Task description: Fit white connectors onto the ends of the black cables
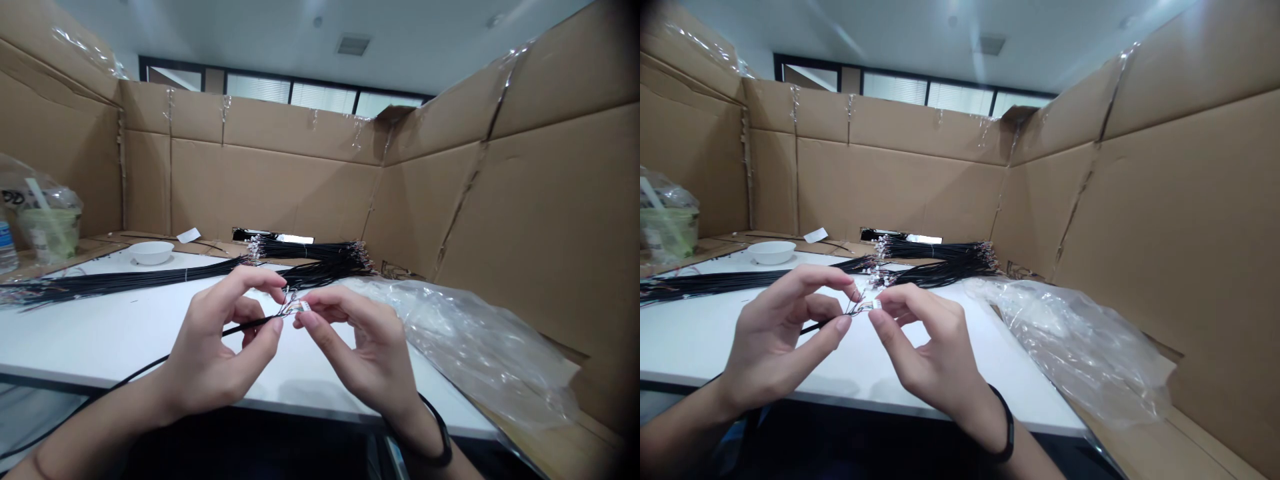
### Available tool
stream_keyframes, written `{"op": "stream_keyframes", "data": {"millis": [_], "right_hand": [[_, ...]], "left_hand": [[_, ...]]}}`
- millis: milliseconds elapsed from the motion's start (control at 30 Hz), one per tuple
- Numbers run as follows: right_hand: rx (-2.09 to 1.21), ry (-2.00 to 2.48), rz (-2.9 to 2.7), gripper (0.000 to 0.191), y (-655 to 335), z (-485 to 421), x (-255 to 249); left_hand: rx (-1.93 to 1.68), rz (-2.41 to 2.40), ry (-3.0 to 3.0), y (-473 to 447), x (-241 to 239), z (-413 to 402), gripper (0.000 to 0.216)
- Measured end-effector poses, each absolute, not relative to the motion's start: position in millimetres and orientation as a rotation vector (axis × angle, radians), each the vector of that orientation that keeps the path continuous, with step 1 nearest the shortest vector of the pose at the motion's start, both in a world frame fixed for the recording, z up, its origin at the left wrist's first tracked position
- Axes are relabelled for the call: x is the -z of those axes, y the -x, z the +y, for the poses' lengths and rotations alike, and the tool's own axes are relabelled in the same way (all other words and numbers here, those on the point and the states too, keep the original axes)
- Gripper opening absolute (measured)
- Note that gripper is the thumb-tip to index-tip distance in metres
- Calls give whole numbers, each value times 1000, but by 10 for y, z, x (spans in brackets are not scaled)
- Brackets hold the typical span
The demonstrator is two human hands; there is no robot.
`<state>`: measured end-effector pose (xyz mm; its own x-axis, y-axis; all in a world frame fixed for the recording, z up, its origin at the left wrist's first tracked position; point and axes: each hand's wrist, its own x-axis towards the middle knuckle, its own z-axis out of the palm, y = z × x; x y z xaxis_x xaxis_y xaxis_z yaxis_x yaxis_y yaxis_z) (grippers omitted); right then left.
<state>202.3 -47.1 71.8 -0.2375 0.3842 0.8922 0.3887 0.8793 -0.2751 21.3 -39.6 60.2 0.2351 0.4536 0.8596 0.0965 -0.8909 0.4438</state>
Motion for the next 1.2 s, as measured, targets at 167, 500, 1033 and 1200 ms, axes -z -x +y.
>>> {"op": "stream_keyframes", "data": {"millis": [167,500,1033,1200], "right_hand": [[4,590,-1858,5,-2015,-467,-728],[-83,642,-1889,7,-2019,-438,-728],[-193,676,-1906,27,-2029,-436,-737],[-192,690,-1919,33,-2027,-422,-716]], "left_hand": [[-1729,504,-2199,-216,-594,-374,26],[-1773,509,-2221,-231,-605,-365,25],[-1826,645,-2289,-241,-652,-369,9],[-1689,746,-2259,-232,-683,-390,12]]}}
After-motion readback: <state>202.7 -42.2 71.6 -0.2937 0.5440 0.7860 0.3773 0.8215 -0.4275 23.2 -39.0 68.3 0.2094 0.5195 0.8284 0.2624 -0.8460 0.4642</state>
